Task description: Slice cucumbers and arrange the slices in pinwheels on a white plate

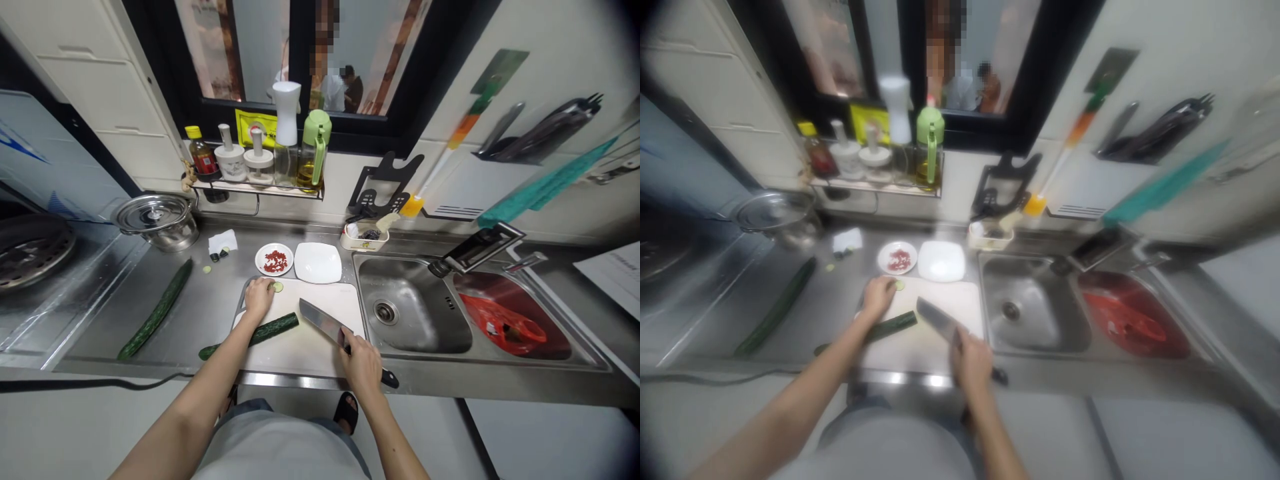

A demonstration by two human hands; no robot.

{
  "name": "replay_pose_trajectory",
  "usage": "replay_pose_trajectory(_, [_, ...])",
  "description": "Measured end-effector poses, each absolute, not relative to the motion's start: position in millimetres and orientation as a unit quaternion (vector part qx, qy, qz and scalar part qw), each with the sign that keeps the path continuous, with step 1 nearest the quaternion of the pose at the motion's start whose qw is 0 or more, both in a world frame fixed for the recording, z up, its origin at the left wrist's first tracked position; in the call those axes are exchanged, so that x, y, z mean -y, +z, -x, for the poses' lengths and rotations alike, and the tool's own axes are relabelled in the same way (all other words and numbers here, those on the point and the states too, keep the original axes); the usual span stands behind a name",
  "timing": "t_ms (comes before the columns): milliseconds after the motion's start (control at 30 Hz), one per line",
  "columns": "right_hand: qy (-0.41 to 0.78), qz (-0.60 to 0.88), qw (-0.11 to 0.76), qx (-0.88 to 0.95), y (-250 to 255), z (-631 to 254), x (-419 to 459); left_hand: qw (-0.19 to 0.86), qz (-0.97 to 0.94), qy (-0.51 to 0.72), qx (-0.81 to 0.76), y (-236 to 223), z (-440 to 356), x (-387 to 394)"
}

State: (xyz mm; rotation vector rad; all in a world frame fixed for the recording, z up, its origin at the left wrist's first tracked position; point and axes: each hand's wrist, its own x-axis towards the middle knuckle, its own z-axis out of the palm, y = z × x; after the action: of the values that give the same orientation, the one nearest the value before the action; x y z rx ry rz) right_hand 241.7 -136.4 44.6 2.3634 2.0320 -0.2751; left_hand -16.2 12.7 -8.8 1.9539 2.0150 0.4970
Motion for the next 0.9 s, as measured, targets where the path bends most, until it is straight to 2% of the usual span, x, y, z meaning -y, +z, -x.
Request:
replay_pose_trajectory(367, [-0.196,-0.78,-0.097,-0.586,53,-238,131,0.143,-0.655,0.256,-0.696,-12,42,26])
replay_pose_trajectory(567, [-0.229,-0.785,-0.108,-0.565,59,-226,122,0.164,-0.695,0.282,-0.64,-13,38,51])
replay_pose_trajectory(667, [-0.233,-0.763,-0.089,-0.597,61,-219,116,0.183,-0.732,0.28,-0.593,-9,29,60])
replay_pose_trajectory(900, [-0.219,-0.715,0.041,-0.662,72,-199,110,0.22,-0.793,0.231,-0.518,2,8,66])
